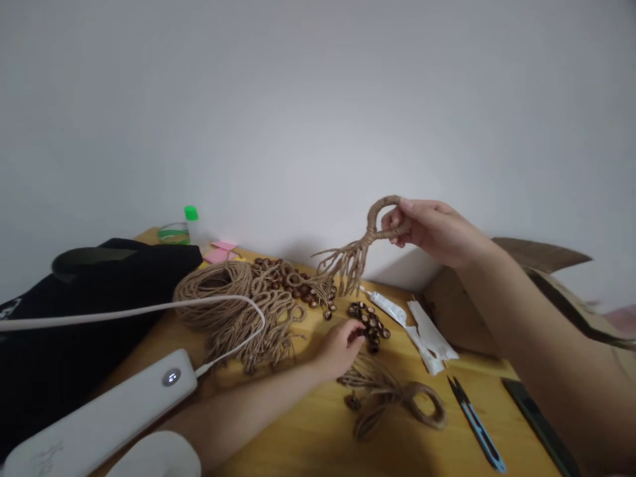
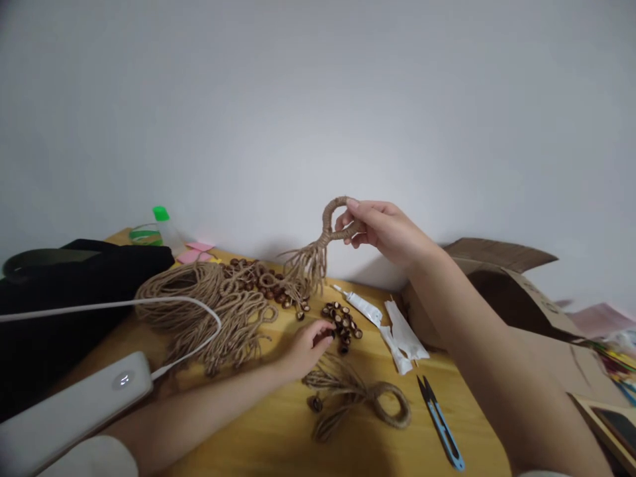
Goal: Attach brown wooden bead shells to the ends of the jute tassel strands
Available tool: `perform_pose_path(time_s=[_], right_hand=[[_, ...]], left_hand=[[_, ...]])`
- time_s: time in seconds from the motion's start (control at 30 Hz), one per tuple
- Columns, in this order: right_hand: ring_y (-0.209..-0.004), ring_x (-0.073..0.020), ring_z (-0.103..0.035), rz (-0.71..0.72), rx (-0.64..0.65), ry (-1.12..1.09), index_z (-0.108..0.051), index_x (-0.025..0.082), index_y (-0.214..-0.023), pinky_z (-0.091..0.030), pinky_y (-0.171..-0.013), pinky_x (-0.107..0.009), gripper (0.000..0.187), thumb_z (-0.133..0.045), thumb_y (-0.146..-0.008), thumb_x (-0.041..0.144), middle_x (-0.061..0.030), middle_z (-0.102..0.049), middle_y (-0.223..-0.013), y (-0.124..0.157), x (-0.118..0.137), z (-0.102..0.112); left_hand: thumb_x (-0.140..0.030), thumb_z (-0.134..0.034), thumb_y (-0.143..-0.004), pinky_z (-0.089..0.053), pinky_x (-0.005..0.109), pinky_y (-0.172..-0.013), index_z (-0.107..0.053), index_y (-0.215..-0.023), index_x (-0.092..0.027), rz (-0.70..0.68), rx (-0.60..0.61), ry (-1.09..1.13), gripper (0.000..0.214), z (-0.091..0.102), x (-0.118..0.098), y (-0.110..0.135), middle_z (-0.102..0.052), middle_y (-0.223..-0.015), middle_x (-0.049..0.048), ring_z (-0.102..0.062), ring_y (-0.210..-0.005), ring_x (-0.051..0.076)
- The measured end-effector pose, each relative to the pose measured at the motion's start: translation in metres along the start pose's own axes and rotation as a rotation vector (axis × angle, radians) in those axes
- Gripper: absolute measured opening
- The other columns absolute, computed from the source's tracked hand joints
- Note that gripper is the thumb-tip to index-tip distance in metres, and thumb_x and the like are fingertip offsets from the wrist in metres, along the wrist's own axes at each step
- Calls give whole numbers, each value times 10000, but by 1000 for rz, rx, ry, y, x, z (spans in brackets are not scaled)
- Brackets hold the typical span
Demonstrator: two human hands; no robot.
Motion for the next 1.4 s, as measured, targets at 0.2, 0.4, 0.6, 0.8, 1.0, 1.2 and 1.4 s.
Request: perform_pose_path(time_s=[0.2, 0.4, 0.6, 0.8, 1.0, 1.2, 1.4], right_hand=[[-658, -104, -506, 139, -17, 100, -601, 164, -695, -434, -554, -231, 388, -605, -767, 546, -40, -575, -771, 13, 24, 9], [-732, -122, -506, 187, -6, 131, -617, 172, -701, -448, -702, -276, 377, -574, -796, 533, -30, -552, -753, 22, 25, 7], [-726, -131, -473, 192, -19, 153, -601, 176, -695, -428, -669, -266, 444, -596, -771, 613, -32, -521, -734, 22, 24, 4], [-673, -103, -443, 298, -67, 169, -557, 163, -671, -400, -636, -246, 476, -567, -815, 616, -17, -457, -685, 24, 30, 1], [-658, -92, -425, 308, -164, 116, -497, 165, -609, -385, -621, -234, 487, -552, -837, 591, -5, -415, -664, 19, 33, 3], [-647, -90, -417, 233, -225, -146, -441, 168, -597, -393, -655, -250, 423, -555, -889, 452, 9, -391, -658, 14, 40, 6], [-645, -85, -420, 194, -255, -303, -438, 174, -608, -396, -646, -238, 353, -577, -889, 337, 23, -363, -638, 9, 40, 11]], left_hand=[[-145, -553, -816, -485, 294, -888, -642, -1045, -182, 50, 6, 4, 249, 1, -2, 1, -685, -1017, 42, -620, -952, 170], [-140, -539, -819, -488, 290, -876, -639, -1052, -194, 51, 4, 11, 259, 0, -2, 1, -683, -1026, 35, -620, -947, 166], [-144, -541, -822, -481, 294, -888, -634, -1052, -194, 35, 7, 24, 253, -2, 3, 0, -681, -1032, 28, -611, -948, 158], [-120, -534, -818, -474, 303, -883, -634, -1045, -158, 10, 10, 53, 250, -2, 5, 0, -682, -1003, 58, -611, -928, 168], [-112, -534, -817, -476, 304, -883, -628, -1058, -146, 8, 15, 52, 261, -2, 5, -1, -681, -1009, 67, -613, -931, 169], [-117, -532, -818, -472, 302, -895, -631, -1042, -164, 5, 16, 51, 249, -2, 4, -1, -680, -1020, 54, -612, -939, 164], [-112, -538, -809, -473, 317, -891, -634, -1043, -146, 9, 17, 52, 255, -2, 3, -1, -678, -1012, 68, -608, -941, 176]])
Point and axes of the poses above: each hand's wrist, its own y-axis away from the middle knuckle, its own z-axis out of the back of the hand, x = y × z, the point moved 1 cm from there along -y, towards the middle knuckle
